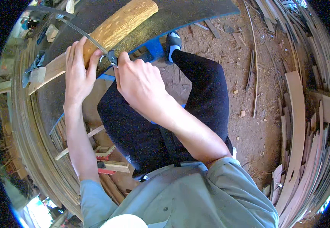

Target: Sawing a piece of wood with a hand saw.

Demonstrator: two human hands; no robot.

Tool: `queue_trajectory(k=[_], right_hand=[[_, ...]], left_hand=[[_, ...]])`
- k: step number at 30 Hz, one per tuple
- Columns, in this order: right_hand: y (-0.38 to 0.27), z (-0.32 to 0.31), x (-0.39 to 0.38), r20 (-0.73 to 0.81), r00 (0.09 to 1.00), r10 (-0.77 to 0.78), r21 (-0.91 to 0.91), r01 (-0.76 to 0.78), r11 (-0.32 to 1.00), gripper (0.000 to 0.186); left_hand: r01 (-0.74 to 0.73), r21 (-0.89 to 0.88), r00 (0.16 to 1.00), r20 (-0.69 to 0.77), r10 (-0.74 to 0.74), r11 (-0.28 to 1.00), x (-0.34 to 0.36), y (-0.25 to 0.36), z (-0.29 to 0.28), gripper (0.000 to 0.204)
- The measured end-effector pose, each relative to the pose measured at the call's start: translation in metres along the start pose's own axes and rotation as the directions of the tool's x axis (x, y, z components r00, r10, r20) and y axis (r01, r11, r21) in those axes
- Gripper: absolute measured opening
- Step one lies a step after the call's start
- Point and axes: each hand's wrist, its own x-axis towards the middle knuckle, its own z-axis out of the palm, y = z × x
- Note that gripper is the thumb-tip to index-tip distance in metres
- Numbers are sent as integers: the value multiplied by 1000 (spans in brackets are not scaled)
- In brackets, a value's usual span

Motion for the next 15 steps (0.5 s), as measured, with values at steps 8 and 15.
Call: queue_trajectory(k=[8,15], right_hand=[[17,-4,-42,74,997,36,102,-43,994,25],[65,-45,-155,189,977,100,218,-141,966,20]], left_hand=[[-1,58,999,35,-1,998,4,0,-3,54],[60,5,997,50,-60,998,6,1,-4,52]])
